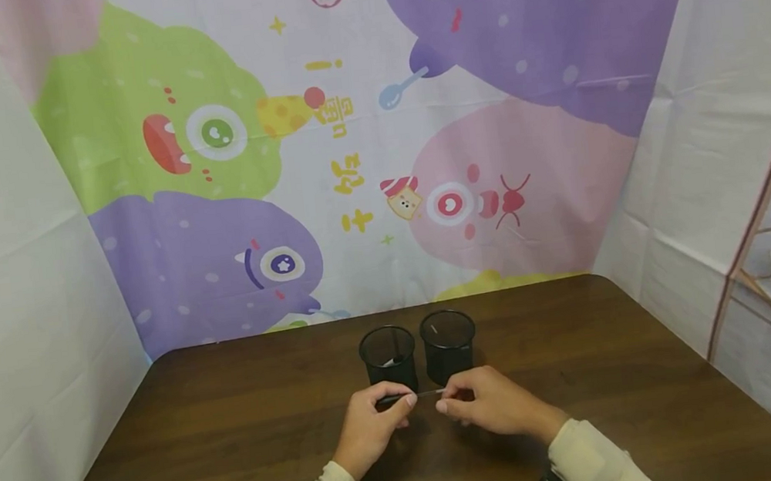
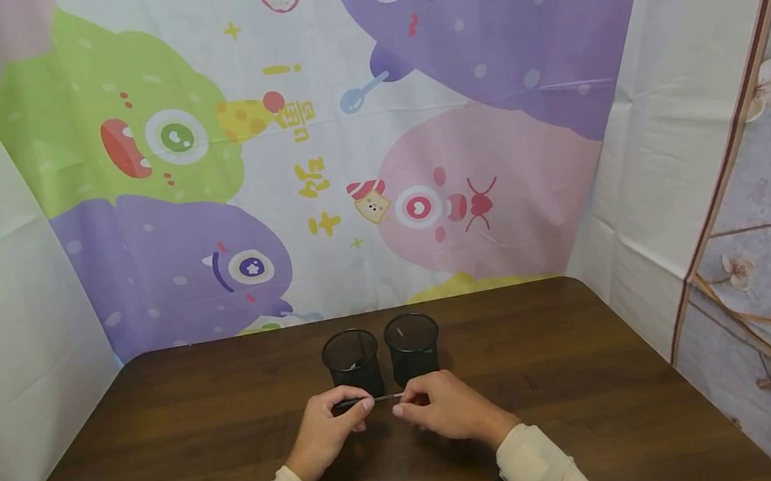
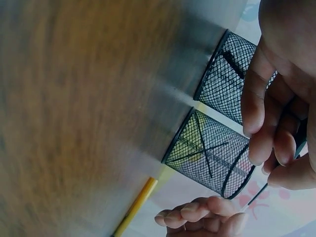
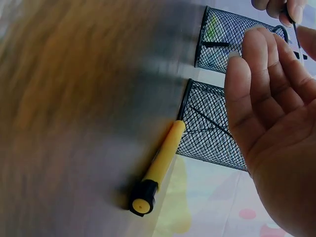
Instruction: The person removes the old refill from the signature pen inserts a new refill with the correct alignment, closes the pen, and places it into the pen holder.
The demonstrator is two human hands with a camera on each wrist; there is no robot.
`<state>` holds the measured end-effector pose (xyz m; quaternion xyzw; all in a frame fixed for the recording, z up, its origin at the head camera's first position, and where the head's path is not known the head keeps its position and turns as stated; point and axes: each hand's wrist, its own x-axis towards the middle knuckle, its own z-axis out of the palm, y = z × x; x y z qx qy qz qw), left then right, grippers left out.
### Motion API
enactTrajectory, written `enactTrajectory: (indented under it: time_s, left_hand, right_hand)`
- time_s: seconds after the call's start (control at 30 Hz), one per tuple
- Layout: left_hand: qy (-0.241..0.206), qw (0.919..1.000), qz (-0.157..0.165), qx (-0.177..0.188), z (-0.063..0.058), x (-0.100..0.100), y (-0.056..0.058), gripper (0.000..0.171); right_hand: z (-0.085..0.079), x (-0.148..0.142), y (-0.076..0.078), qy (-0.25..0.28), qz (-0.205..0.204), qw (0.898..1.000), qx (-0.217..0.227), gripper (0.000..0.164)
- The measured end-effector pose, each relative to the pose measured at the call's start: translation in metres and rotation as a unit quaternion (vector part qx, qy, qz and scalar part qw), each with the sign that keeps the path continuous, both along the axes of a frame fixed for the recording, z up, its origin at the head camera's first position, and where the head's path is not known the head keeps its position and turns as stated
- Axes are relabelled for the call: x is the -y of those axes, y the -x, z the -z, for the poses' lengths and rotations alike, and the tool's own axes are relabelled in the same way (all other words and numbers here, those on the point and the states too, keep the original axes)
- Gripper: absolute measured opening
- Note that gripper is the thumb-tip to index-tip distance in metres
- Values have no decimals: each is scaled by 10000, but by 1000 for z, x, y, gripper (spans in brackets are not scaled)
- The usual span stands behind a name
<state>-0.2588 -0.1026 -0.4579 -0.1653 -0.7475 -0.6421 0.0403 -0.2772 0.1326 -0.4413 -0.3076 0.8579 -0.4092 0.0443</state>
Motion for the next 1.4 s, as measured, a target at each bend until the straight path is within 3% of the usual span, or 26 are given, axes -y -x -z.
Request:
enactTrajectory:
  time_s: [0.2,0.5,1.13,1.4]
  left_hand:
    - [5,9999,17,-144,-10,-1,-8,14]
    - [18,10000,4,-76,-14,-2,-9,17]
    - [-1,9999,94,-91,-16,-1,-10,12]
    - [42,9999,59,-112,-16,-1,-10,17]
  right_hand:
    - [0,4,1,218,55,9993,299,35]
    - [3,7,5,739,8,9945,739,35]
    - [3,5,6,982,-69,9908,932,30]
    - [2,2,6,1067,-83,9909,818,29]
